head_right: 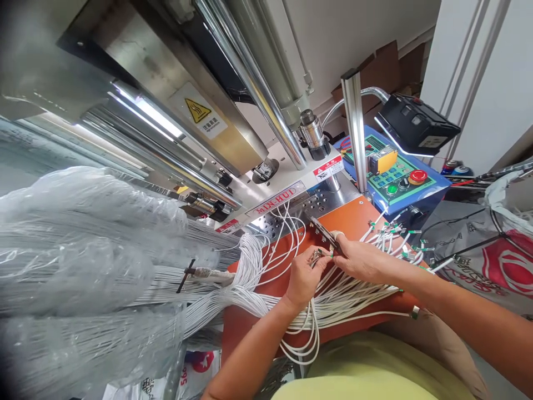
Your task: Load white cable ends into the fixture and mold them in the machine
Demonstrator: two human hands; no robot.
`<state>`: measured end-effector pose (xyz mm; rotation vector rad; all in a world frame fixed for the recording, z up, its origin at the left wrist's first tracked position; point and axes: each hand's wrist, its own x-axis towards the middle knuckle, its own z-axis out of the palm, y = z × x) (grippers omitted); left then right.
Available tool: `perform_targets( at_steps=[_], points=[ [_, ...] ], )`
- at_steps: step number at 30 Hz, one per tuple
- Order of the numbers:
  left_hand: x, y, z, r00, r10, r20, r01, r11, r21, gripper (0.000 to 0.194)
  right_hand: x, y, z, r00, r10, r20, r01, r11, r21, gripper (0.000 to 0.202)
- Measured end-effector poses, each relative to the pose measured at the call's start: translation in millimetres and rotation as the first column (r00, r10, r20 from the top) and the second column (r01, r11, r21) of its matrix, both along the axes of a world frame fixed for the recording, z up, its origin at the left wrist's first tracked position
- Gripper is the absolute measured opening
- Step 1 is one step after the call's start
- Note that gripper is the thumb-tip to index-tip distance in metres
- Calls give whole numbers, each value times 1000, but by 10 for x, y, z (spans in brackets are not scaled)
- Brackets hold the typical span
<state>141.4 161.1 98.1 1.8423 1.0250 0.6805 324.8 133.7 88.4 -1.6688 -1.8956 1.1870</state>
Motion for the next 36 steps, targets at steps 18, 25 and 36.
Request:
perform_targets(
  at_steps=[18,25,36],
  points=[
    [-132,199,38,879,315,358,-66,823,-564,38,-78,-20,-59,990,-104,95,98,993,62,44],
    [-170,203,152,866,393,308,-214,849,-483,39,-92,-17,0,988,-117,100,113,993,46,39],
    [-122,237,18,975,198,96,-166,948,-270,30,-71,-14,20,986,-141,93,140,990,17,41]
  ],
)
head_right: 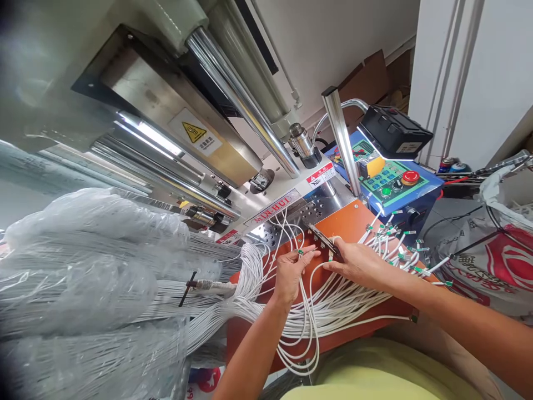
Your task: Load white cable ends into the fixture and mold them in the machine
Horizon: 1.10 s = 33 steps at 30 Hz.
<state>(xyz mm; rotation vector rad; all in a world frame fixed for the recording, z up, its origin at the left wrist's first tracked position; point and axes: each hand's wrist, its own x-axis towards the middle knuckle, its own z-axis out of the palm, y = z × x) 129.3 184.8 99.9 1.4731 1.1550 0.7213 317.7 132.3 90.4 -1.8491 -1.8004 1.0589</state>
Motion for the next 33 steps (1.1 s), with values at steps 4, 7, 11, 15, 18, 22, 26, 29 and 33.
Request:
perform_targets(
  at_steps=[4,7,11,15,18,22,26,29,33],
  points=[
    [33,-13,-34,989,-88,-117,111,973,203,19,6,-10,7,1000,1,11,-1,1000,6,41],
    [45,-14,-45,980,-103,-168,156,926,343,13,8,-13,13,1000,6,31,-6,1000,15,40],
    [49,-19,-63,970,-131,-203,206,886,416,15,16,-5,0,1000,-1,15,0,999,33,39],
    [61,-40,-83,969,-109,-222,201,872,446,16,22,-6,-25,1000,-1,-16,1,999,40,38],
    [84,-58,-89,969,-80,-234,185,860,475,16,20,-20,-42,1000,-9,-26,11,998,68,39],
    [111,-72,-87,969,-60,-239,178,840,513,18,10,-26,-54,1000,5,-7,-5,997,83,40],
    [106,-73,-107,962,-85,-261,216,821,529,24,-2,-16,-45,1000,3,24,-5,998,69,39],
    [90,-76,-134,962,-99,-255,223,822,523,26,-4,-16,-36,1000,-10,12,9,997,81,39],
    [80,-83,-158,971,-86,-223,191,839,510,26,5,-20,-29,1000,-13,-19,15,997,76,41]
  ],
)
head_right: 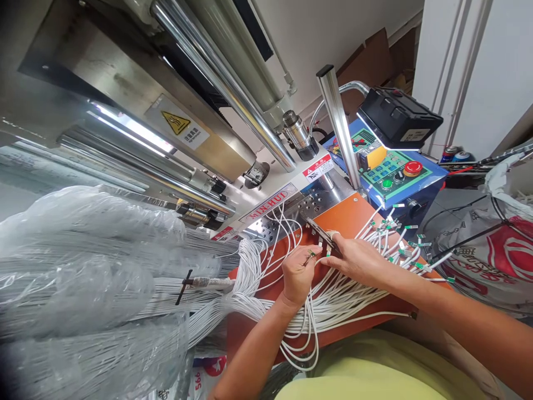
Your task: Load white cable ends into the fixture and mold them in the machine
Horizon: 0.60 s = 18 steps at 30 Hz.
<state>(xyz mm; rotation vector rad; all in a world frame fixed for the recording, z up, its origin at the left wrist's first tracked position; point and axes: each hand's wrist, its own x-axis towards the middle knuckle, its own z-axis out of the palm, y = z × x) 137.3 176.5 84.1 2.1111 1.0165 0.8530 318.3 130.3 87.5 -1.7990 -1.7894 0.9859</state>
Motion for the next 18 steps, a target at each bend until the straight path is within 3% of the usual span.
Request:
perform_targets(
  at_steps=[8,18],
  points=[
    [27,1,-16,998,38,43,-36,998,-60,22,19,14,18,1000,7,-1,-7,999,-48,40],
    [37,37,-30,997,71,25,-68,993,-95,18,-41,4,-28,993,22,119,-23,1000,8,39]
  ],
)
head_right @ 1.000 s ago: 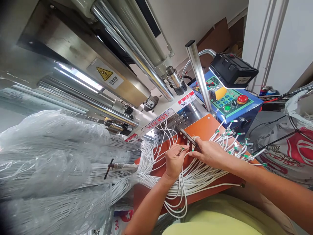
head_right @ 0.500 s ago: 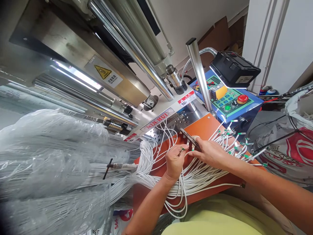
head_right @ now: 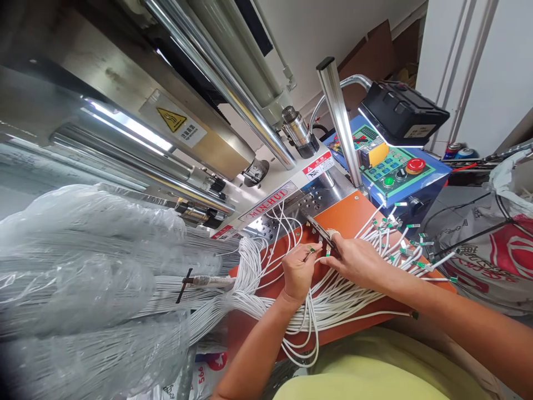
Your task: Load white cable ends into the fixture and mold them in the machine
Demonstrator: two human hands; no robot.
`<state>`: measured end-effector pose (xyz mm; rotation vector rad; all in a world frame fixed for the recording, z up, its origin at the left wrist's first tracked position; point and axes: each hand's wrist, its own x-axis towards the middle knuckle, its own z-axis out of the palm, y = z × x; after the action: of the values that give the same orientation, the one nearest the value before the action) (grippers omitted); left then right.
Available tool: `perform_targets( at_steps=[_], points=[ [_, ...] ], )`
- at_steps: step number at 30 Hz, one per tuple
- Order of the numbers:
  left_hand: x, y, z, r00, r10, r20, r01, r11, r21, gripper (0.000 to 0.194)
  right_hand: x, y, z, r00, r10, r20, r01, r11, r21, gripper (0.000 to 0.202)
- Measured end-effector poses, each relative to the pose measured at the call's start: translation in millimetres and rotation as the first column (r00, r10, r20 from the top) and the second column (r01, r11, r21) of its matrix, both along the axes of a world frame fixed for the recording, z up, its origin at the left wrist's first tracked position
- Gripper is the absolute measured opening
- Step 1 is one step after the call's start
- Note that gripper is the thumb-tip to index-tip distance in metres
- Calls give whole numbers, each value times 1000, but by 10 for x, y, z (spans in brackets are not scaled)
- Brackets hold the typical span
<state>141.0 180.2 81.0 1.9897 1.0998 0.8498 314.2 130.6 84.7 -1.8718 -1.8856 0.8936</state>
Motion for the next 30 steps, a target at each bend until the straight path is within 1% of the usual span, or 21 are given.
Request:
perform_targets(
  at_steps=[3,7,9,11,13,15,17,19,23,26,28,30],
  points=[
    [11,13,-10,1000,-15,1,15,1000,-23,18,-1,12,-4,1000,5,-4,-5,1000,-3,39],
    [24,39,8,999,29,46,-24,994,-110,15,6,26,-5,1000,-5,5,5,1000,-3,41],
    [4,62,47,997,36,73,-22,982,-190,15,16,23,1,1000,-21,-19,20,1000,-14,44],
    [-35,87,101,993,31,110,3,955,-298,23,31,17,5,997,-36,-70,34,999,-25,47],
    [-80,101,162,990,46,135,6,932,-364,21,45,12,-1,992,-51,-117,48,999,-26,49],
    [-113,98,215,985,105,141,-50,936,-348,19,53,10,-18,988,-68,-139,66,998,-22,51],
    [-131,82,248,974,174,143,-122,942,-312,23,54,11,-37,986,-76,-149,75,997,-14,52],
    [-142,70,252,970,204,131,-158,942,-296,29,50,11,-48,985,-79,-155,80,997,-2,53],
    [-198,117,184,989,151,3,-146,965,-216,20,46,10,-41,984,-89,-155,90,996,0,57],
    [-254,192,135,986,149,-73,-159,975,-156,25,50,11,-38,984,-76,-159,75,997,-14,59],
    [-273,216,132,982,178,-58,-186,966,-181,26,50,11,-39,985,-59,-164,56,998,-25,61],
    [-275,209,147,981,193,-12,-190,950,-248,34,46,12,-31,987,-50,-153,44,998,-41,61]
  ],
)
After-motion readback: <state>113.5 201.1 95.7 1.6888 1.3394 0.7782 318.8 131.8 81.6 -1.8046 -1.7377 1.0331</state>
